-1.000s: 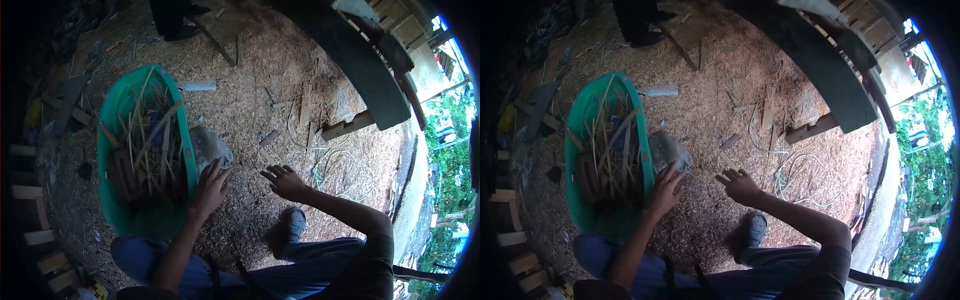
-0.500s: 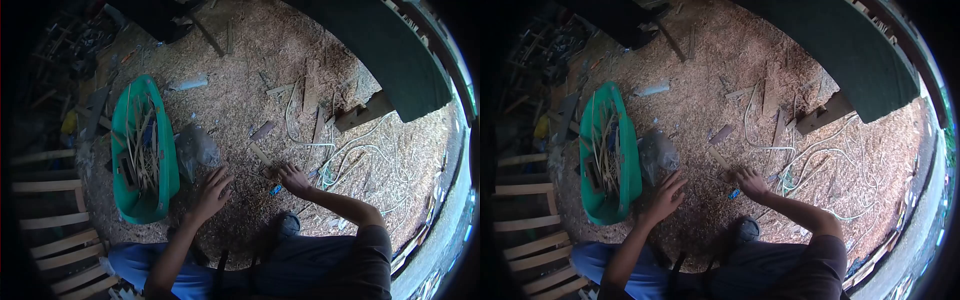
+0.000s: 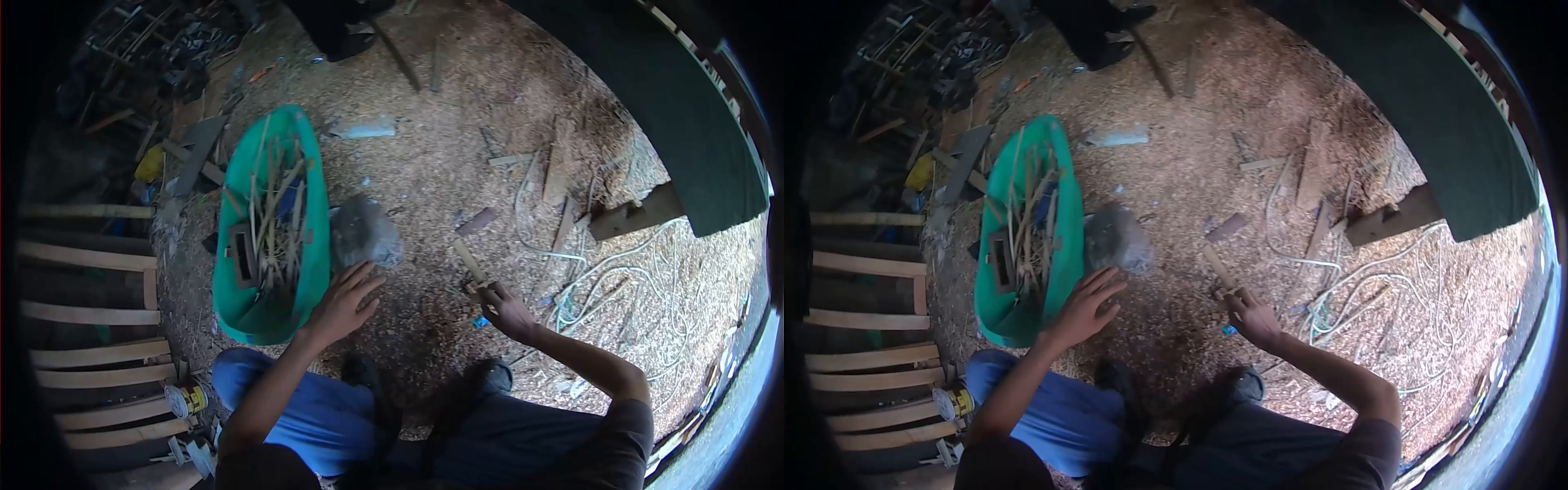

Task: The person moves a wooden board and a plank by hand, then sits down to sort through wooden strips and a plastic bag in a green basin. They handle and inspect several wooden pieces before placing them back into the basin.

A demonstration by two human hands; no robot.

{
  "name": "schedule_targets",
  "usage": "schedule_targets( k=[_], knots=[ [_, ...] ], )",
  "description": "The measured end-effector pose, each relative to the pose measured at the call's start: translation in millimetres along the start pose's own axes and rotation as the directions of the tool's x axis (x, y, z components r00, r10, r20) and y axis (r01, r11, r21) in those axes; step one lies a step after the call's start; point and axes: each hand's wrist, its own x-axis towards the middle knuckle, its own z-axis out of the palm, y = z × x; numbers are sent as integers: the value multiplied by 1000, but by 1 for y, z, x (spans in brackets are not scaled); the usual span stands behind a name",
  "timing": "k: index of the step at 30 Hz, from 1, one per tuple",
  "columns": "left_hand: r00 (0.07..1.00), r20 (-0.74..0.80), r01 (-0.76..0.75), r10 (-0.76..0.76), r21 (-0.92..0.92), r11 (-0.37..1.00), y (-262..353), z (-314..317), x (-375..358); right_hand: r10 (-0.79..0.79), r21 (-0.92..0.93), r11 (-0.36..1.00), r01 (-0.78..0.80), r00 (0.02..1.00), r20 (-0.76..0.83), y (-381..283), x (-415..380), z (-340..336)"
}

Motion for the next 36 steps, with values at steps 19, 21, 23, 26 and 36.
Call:
schedule_targets(
  k=[19, 21, 23, 26, 36],
  knots=[
    [562, -741, 20, -368, -433, 901, -116, -44, -26, -473, 247, 851, 464, 881, -25, -267, 257, 19],
    [546, -738, 22, -397, -460, 887, -110, -35, -14, -386, 174, 914, 366, 917, 99, -250, 239, 9],
    [619, -719, 14, -318, -394, 919, -87, -39, -1, -289, 41, 957, 287, 951, 108, -206, 209, 7],
    [724, -656, -66, -213, -373, 925, -57, -29, 23, -76, -209, 973, 99, 990, 115, -125, 150, 7],
    [976, -192, -151, 105, -244, 958, 10, 48, 50, -44, -377, 918, 123, 976, 212, 22, 24, 11]
  ],
)
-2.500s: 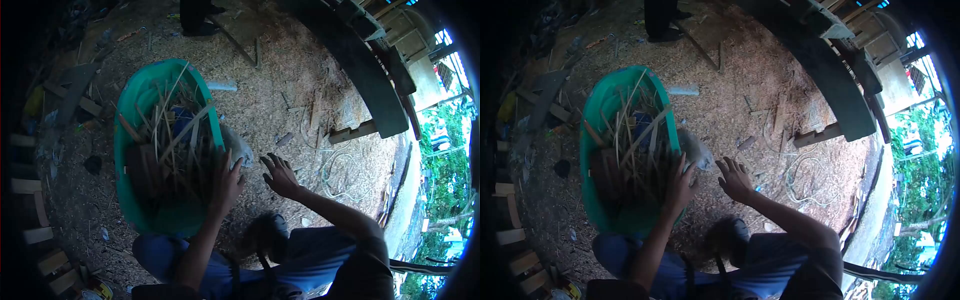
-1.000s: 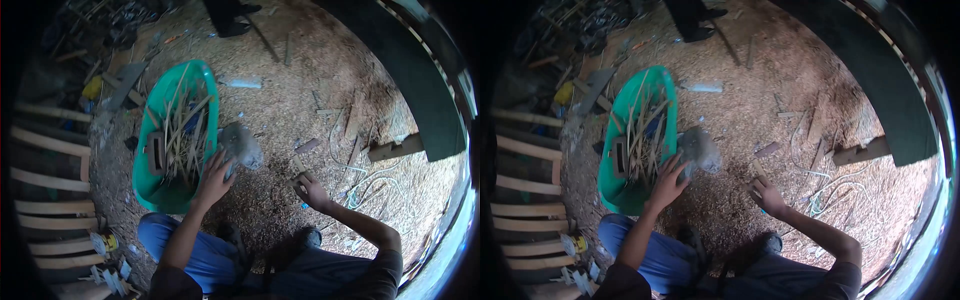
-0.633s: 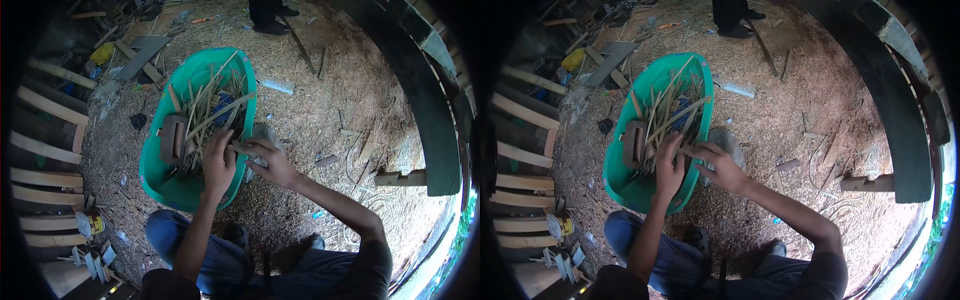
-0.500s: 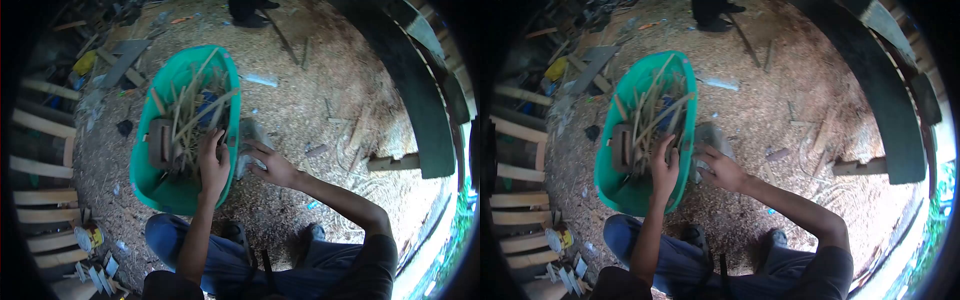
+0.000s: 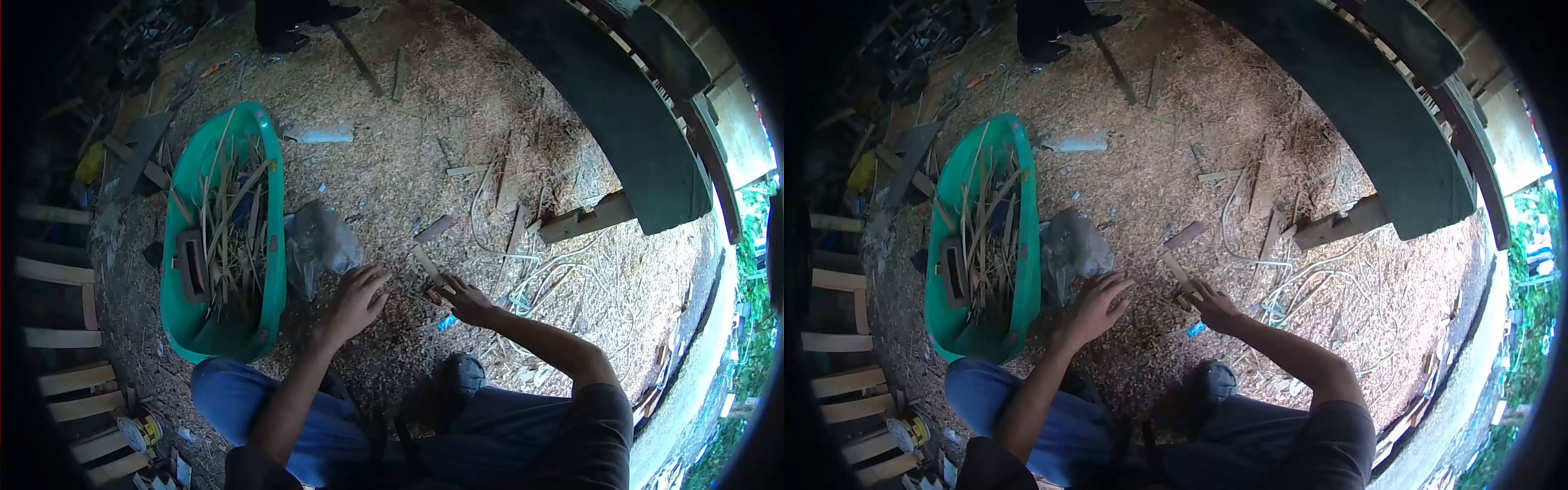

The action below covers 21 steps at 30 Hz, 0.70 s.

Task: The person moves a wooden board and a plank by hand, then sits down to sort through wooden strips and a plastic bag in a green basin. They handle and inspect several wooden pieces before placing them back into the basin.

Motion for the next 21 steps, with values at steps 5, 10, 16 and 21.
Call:
schedule_targets(
  k=[5, 10, 16, 21],
  knots=[
    [995, 20, 94, -96, 82, 992, 14, -5, -7, -231, -206, 956, 209, 969, -89, 7, 19, 4],
    [989, -28, 150, -148, 95, 984, 22, -7, -23, -119, 43, 992, 116, 991, 68, 4, 26, 7],
    [982, -17, 187, -186, 115, 976, 16, 1, -35, -243, -249, 933, 261, 965, 100, 14, 32, 5],
    [990, 63, 123, -126, 50, 991, -2, 50, -9, -109, -48, 991, 125, 962, 252, 29, 38, -9]
  ],
)
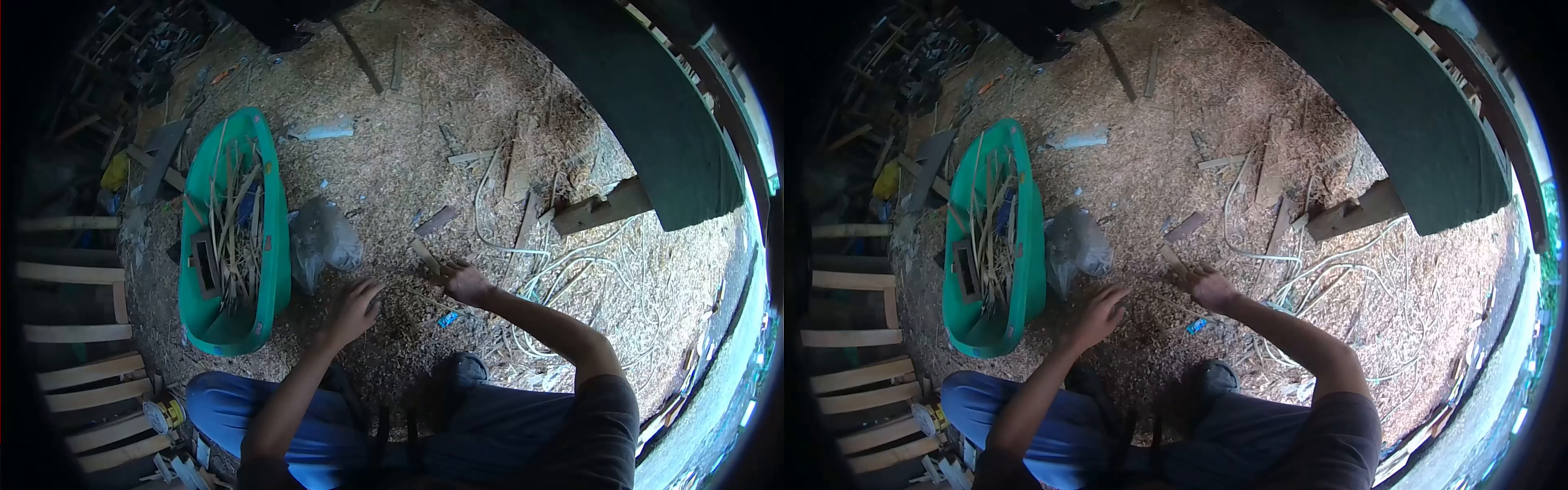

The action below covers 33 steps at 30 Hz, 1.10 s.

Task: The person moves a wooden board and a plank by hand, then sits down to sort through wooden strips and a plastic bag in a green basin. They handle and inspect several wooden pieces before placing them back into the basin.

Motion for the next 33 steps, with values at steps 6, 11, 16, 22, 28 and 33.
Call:
schedule_targets(
  k=[6, 11, 16, 22, 28, 33],
  knots=[
    [978, 25, -208, 208, 247, 947, 2, 90, 90, -100, -236, 971, 35, 958, -269, -13, -40, 18],
    [973, 84, -231, 216, 434, 871, 6, 113, 108, -138, -247, 965, 87, 971, -195, -27, -33, 29],
    [967, -22, -210, 253, 493, 844, -16, 114, 81, -238, -246, 956, 162, 916, -323, -24, -28, 15],
    [959, -185, -126, 216, 405, 905, -12, 54, 36, -164, -32, 982, 186, 759, -630, -22, -32, -6],
    [945, -301, -54, 126, 239, 970, 11, -64, -16, -134, 23, 978, 206, 713, -689, -62, -10, -53],
    [840, -543, 172, 18, 297, 939, -44, -151, -68, -212, 18, 952, 305, 701, -680, -117, 43, -94]
  ],
)
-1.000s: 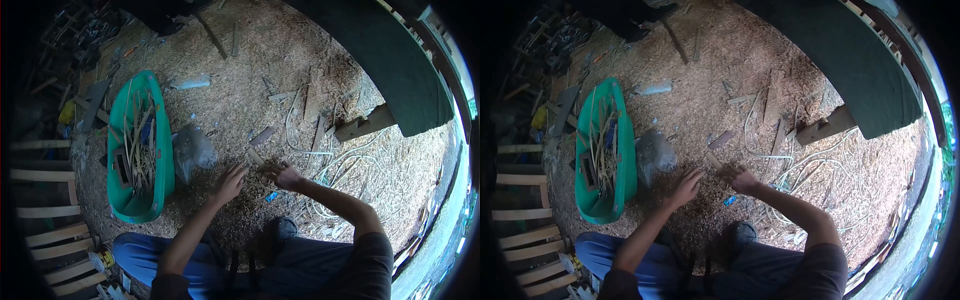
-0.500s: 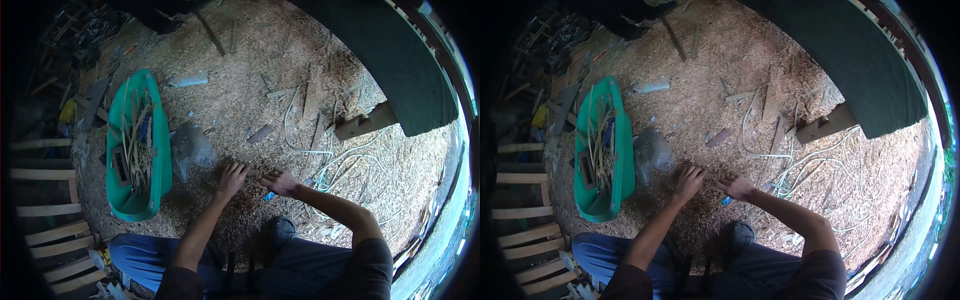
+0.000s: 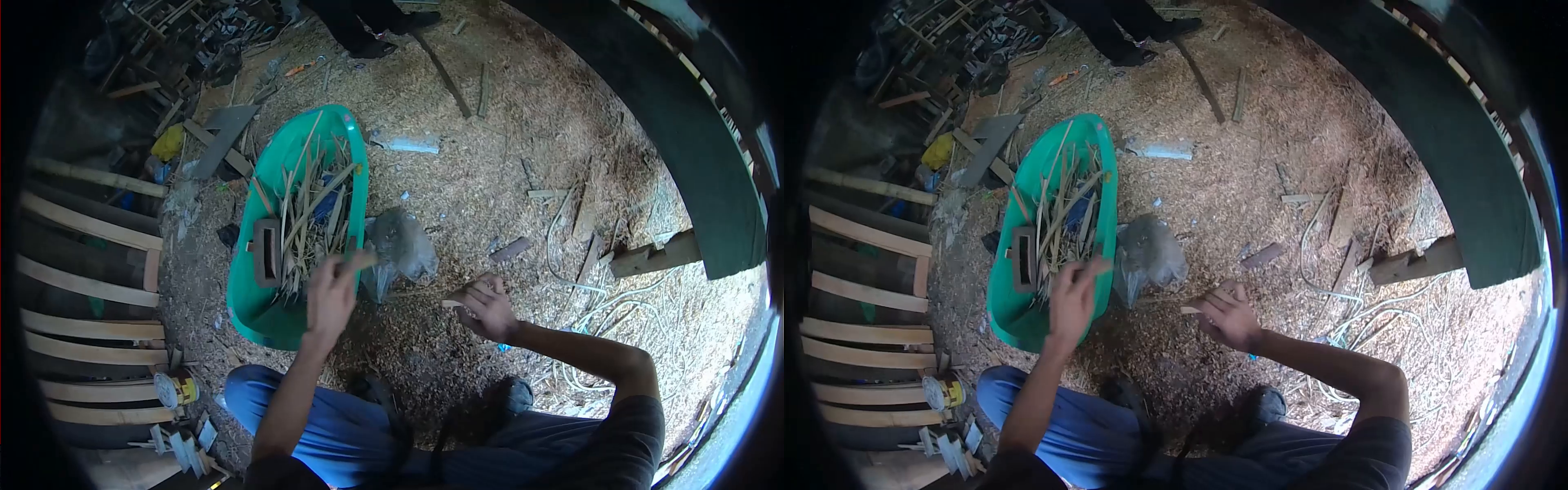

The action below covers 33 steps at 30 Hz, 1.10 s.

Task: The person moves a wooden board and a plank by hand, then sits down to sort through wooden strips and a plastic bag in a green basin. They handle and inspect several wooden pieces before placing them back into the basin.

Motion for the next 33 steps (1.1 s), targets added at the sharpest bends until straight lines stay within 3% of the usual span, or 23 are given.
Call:
schedule_targets(
  k=[1, 3, 6, 8, 9, 11, 12, 15, 17, 18, 20, 24, 26, 30, 33],
  knots=[
    [1000, -12, 12, -12, -21, 1000, -19, -3, -1, -30, 19, 999, 30, 999, -21, -12, 25, 1],
    [955, -33, 294, -294, 230, 928, -53, -4, -7, -39, 53, 998, 41, 999, -28, -27, 70, 16],
    [942, -28, 325, -334, 315, 892, -85, 1, -23, 29, 138, 990, -17, 996, -89, -58, 136, 47],
    [933, -9, 356, -361, 190, 915, -100, 14, -25, 96, 192, 980, -58, 976, -197, -74, 185, 72],
    [923, -74, 382, -378, 35, 924, -103, 13, -20, 116, 176, 981, -85, 977, -178, -70, 194, 77],
    [895, -161, 390, -417, -174, 904, -107, 6, -11, -17, 106, 994, 34, 988, -156, -69, 207, 93],
    [868, -157, 448, -472, -165, 879, -114, 8, -22, 102, 108, 990, -88, 986, -131, -59, 189, 109],
    [925, -134, 304, -356, -301, 904, -116, 35, -7, 338, 29, 941, -337, 940, -44, 10, 123, 104],
    [948, -125, 246, -294, -298, 922, -106, 45, -11, 498, -87, 867, -490, 854, 149, 24, 83, 99],
    [969, -115, 181, -221, -283, 942, -100, 48, -12, 496, -88, 868, -488, 855, 151, 26, 65, 101],
    [975, -21, 206, -223, -306, 929, -85, 45, -9, 436, -273, 893, -357, 835, 336, 23, 32, 113],
    [985, -43, 147, -170, -328, 933, -72, 41, -2, 392, -342, 893, -294, 880, 266, 15, 9, 140],
    [986, -48, 135, -162, -348, 928, -67, 37, 4, 260, -301, 940, -161, 909, 325, 24, 4, 140],
    [982, -54, 148, -180, -370, 917, -68, 39, 4, 291, -105, 956, -273, 921, 258, 20, 34, 112],
    [972, -125, 144, -201, -360, 922, -77, 39, 1, 308, -11, 951, -308, 951, -24, 4, 90, 78]
  ],
)
